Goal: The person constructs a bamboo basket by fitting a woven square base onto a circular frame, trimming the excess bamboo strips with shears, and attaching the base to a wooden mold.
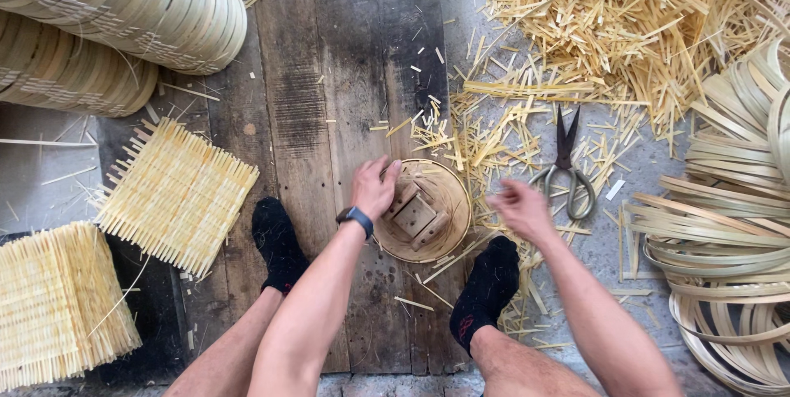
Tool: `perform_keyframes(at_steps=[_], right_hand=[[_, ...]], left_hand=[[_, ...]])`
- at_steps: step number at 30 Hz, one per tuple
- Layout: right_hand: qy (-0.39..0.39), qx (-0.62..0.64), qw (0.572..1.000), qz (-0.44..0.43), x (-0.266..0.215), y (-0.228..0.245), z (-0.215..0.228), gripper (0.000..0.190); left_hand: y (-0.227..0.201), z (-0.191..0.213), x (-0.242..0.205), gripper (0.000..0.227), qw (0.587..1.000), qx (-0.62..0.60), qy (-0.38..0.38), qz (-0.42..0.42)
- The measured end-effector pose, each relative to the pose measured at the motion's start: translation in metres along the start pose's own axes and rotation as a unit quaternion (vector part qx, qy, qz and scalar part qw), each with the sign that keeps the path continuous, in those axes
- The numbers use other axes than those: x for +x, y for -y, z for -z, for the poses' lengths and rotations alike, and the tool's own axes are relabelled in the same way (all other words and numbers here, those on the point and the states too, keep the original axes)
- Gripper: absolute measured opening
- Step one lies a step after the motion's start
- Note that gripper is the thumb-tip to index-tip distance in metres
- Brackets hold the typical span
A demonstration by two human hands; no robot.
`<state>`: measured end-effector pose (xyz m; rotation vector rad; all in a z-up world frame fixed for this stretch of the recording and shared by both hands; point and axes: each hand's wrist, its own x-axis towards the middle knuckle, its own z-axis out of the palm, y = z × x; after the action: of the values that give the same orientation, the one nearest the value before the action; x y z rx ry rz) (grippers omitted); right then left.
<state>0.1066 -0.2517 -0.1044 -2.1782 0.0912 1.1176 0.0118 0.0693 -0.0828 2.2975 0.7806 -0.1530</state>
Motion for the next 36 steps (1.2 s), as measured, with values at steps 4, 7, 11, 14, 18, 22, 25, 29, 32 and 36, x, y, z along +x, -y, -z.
perform_keyframes(at_steps=[4, 7, 11, 14, 18, 22, 25, 29, 32, 36], right_hand=[[0.047, 0.073, 0.996, 0.037, 0.000, 0.035, -0.036, 0.037], [0.034, 0.149, 0.988, 0.035, 0.014, 0.033, -0.045, 0.025], [0.021, 0.132, 0.991, 0.005, 0.025, 0.028, -0.049, 0.023], [-0.042, 0.065, 0.996, 0.035, 0.025, 0.026, -0.056, 0.023], [-0.061, 0.096, 0.992, 0.051, 0.008, 0.025, -0.055, 0.029], [0.073, 0.159, 0.985, -0.005, -0.017, 0.003, -0.055, 0.033], [0.108, 0.259, 0.958, -0.058, -0.021, -0.006, -0.067, 0.024], [0.072, 0.296, 0.947, -0.102, -0.018, -0.005, -0.068, 0.021], [0.062, 0.306, 0.946, -0.085, -0.021, -0.003, -0.070, 0.022], [0.050, 0.298, 0.949, -0.088, -0.038, 0.013, -0.057, 0.023]], left_hand=[[-0.004, -0.024, 0.028, 0.042, 0.991, 0.032, 0.078, 0.108], [-0.003, -0.036, 0.036, 0.033, 0.994, -0.011, 0.057, 0.091], [-0.007, -0.040, 0.030, 0.029, 0.990, -0.013, 0.040, 0.136], [-0.011, -0.042, 0.026, 0.031, 0.989, -0.012, 0.017, 0.147], [0.004, -0.036, 0.020, 0.037, 0.993, -0.049, -0.015, 0.107], [0.061, -0.007, -0.023, 0.035, 0.991, -0.001, -0.069, 0.116], [0.085, 0.000, -0.045, 0.033, 0.946, -0.190, 0.048, 0.260], [0.083, 0.001, -0.045, 0.035, 0.892, -0.329, 0.053, 0.305], [0.069, 0.005, -0.049, 0.034, 0.923, -0.250, 0.017, 0.292], [0.047, 0.015, -0.057, 0.039, 0.939, -0.197, -0.004, 0.283]])
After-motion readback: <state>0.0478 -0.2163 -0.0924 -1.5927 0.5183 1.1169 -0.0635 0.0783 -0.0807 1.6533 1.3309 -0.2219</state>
